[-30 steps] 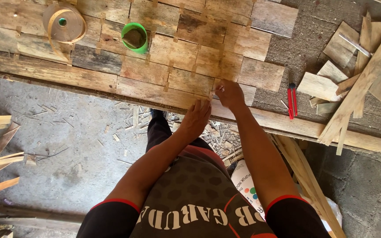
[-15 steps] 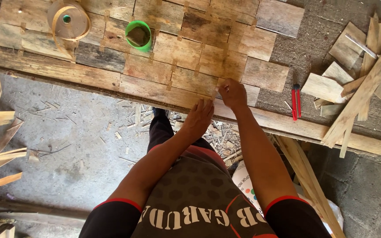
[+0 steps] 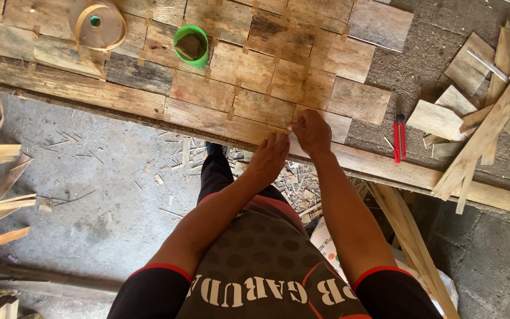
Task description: Taping together small wood pieces to form a mosaic panel on a workbench.
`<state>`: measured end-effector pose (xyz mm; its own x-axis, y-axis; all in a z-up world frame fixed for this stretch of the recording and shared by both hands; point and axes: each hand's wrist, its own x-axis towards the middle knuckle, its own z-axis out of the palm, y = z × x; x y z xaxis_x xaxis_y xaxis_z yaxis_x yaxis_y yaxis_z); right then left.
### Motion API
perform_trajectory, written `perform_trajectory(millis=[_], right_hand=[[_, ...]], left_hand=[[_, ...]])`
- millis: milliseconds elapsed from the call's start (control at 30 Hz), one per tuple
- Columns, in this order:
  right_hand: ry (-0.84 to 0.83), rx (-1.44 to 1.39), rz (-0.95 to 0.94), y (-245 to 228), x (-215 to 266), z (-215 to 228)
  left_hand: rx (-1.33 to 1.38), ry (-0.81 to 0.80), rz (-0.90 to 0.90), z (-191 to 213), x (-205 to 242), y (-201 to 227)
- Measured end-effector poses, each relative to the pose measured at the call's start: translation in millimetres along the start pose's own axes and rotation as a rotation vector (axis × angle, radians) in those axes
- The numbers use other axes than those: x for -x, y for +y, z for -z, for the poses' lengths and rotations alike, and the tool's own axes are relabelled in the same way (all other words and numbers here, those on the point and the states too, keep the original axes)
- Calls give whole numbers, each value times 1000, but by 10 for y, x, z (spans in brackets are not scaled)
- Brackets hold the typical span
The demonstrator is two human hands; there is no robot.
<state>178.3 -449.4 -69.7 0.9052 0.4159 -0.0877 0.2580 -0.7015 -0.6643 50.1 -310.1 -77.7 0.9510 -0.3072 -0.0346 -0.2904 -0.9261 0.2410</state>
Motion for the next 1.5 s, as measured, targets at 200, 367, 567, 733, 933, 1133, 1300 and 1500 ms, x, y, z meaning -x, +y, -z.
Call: perform_trajectory(millis=[200,367,567,733,933,1133,1300,1500], right_hand=[[77,39,105,46,43,-68],[82,21,141,85,96,-72],[83,122,184,-190,144,45],[13,73,130,-63,76,-8],[82,-21,-28,-324,-329,-61],[162,24,199,-828,-1117,-433],[161,123,403,-1611,-1913,-773],[19,257,508,-2333,-2676,-1193]], left_hand=[[164,41,9,146,66,-21],[381,109,82,-5,156,-108],[455,98,91,-23,187,-239],[556,95,73,151,221,-343],[623,273,187,261,537,-686],[672,315,412,431,845,-1233],[709,504,455,816,931,-1698],[780,523,542,858,1061,-2132]])
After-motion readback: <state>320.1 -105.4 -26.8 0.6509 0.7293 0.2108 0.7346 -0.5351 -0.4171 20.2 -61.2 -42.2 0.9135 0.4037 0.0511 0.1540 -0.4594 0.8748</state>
